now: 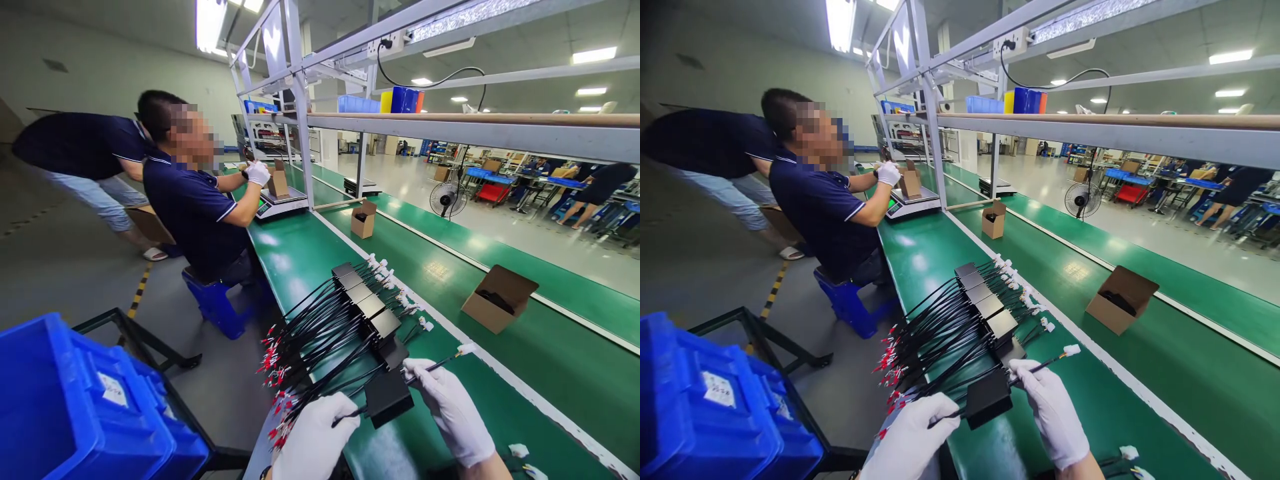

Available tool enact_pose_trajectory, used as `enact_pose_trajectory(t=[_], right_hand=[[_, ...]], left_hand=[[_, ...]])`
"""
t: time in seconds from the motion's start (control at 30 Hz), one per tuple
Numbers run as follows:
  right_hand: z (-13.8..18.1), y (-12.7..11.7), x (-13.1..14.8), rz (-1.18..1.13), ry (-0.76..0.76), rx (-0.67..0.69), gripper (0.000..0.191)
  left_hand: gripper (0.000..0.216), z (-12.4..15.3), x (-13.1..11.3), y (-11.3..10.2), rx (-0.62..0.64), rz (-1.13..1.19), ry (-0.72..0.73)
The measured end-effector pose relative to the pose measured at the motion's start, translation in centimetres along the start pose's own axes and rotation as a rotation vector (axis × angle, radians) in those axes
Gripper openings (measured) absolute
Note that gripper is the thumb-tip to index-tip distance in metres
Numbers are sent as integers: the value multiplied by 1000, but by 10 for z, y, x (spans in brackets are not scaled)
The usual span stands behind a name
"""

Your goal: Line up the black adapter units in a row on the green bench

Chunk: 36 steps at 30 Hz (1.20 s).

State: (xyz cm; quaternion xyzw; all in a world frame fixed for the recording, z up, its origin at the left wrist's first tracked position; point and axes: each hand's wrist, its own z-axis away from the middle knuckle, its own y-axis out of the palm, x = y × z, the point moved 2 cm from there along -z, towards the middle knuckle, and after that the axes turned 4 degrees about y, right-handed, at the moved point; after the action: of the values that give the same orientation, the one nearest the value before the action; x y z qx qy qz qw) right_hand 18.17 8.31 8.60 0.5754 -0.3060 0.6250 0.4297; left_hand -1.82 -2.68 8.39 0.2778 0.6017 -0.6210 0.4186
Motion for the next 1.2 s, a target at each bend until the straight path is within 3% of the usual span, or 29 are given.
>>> enact_pose_trajectory(t=[0.13,0.4,0.63,0.77,1.03,1.2], right_hand=[[1,-2,4,-92,20,12,18],[3,-1,7,-55,36,-15,18],[-8,-12,3,273,76,-128,29],[-27,-29,-6,399,171,-181,32],[-88,-41,-17,456,223,-289,29],[-119,-41,-28,578,279,-335,14]], left_hand=[[12,0,7,5,-61,-31,61],[15,0,17,12,-88,-137,184],[16,-8,18,16,19,-247,123],[13,-18,24,26,131,-337,68],[21,-51,16,34,81,-497,139],[26,-70,16,38,68,-537,163]])
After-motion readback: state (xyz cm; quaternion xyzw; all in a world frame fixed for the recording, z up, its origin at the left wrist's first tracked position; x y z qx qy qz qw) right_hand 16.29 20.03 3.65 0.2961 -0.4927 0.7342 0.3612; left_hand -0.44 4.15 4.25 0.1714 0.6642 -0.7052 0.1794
